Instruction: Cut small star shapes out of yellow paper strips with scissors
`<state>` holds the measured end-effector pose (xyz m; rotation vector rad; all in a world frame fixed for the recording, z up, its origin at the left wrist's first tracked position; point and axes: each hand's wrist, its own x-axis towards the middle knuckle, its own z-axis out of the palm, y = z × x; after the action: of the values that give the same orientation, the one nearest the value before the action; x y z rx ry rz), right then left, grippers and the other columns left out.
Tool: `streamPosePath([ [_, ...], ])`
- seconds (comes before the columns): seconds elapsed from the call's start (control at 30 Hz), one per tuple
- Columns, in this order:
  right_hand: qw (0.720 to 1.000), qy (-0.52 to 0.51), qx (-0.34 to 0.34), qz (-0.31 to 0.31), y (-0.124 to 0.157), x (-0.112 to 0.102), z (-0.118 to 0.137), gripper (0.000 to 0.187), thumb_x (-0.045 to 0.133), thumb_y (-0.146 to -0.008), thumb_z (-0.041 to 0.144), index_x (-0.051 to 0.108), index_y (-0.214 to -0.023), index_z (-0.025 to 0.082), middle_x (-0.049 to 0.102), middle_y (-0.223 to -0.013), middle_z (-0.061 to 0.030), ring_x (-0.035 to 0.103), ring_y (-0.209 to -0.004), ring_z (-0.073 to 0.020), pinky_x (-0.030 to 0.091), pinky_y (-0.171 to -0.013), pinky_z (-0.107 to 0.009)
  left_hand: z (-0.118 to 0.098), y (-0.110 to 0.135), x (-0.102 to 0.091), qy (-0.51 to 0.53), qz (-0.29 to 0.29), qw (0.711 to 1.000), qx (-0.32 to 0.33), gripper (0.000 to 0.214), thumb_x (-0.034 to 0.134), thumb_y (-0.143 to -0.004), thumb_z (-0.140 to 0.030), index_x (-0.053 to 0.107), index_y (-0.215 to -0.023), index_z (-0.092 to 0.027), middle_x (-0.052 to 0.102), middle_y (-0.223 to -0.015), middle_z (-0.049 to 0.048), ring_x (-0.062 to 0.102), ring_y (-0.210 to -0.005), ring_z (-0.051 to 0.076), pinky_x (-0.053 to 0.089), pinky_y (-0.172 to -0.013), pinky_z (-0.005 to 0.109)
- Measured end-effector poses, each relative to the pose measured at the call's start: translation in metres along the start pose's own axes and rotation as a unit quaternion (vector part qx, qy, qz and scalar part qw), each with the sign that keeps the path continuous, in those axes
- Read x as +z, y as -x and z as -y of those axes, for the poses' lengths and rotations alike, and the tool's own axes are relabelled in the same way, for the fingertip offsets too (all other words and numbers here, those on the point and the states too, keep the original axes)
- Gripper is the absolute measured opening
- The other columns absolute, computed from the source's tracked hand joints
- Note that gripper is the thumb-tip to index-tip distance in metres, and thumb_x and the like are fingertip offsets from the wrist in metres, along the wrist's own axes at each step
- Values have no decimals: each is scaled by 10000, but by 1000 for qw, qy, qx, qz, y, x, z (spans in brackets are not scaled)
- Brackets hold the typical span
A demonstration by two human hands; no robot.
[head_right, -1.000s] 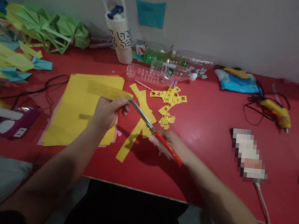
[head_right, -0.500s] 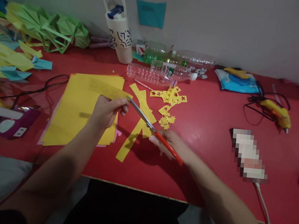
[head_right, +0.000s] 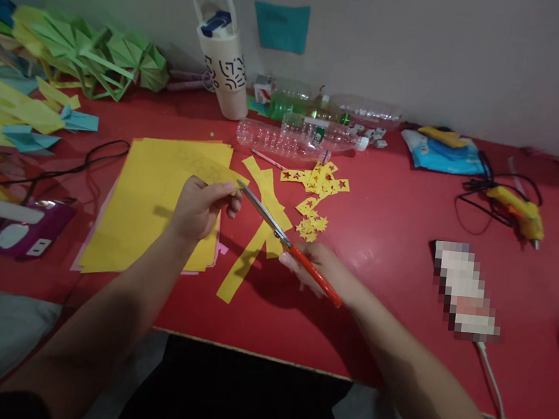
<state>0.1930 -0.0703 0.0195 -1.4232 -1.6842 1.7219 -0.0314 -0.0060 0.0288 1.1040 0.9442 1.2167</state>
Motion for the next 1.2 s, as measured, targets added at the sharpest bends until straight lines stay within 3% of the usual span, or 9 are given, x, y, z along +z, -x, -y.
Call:
streamPosePath([
  [0.13, 1000, -2, -3, 0, 0, -1, -2, 561, 531, -765, 762, 414, -601, 239, 366, -370, 91, 402, -305, -68, 325, -320, -212, 3, 1, 0, -6, -15, 1000, 1, 241, 658, -728, -322, 680, -547, -165, 642, -506, 4, 564, -447, 78, 457, -434, 204],
  [0.43, 998, -39, -50, 4, -1, 5, -6, 566, 548, -772, 775, 486, -677, 221, 407, -406, 105, 385, -305, -59, 468, -419, -252, 8, 8, 11, -55, -41, 997, 45, 303, 644, -785, -385, 648, -575, -168, 649, -557, 8, 562, -484, 80, 475, -477, 216],
  [0.57, 996, -68, -60, 11, -2, 8, -7, 540, 536, -810, 750, 479, -697, 225, 374, -395, 124, 378, -310, -62, 549, -525, -284, 5, 13, 17, -105, -36, 993, 28, 375, 611, -833, -441, 602, -563, -181, 635, -573, 11, 574, -531, 95, 502, -556, 245],
  [0.77, 994, -87, -61, 5, -2, 14, -5, 558, 550, -780, 772, 478, -702, 225, 374, -399, 133, 373, -302, -58, 548, -523, -290, 3, 17, 22, -138, -37, 990, 9, 408, 567, -860, -461, 550, -546, -201, 545, -549, -7, 540, -568, 105, 495, -622, 262],
  [0.97, 995, -85, -49, -7, 0, 17, -2, 602, 525, -747, 827, 483, -711, 227, 372, -384, 133, 370, -297, -63, 570, -554, -321, 5, 19, 24, -143, 17, 990, -5, 441, 482, -900, -504, 485, -571, -209, 485, -580, -10, 504, -582, 109, 487, -646, 266],
  [1.2, 996, -77, -48, -22, 1, 18, 3, 628, 510, -728, 855, 462, -664, 232, 346, -378, 133, 350, -287, -56, 559, -512, -297, 2, 19, 23, -146, 16, 989, -27, 433, 480, -898, -501, 482, -578, -208, 474, -590, -9, 482, -594, 110, 484, -649, 259],
])
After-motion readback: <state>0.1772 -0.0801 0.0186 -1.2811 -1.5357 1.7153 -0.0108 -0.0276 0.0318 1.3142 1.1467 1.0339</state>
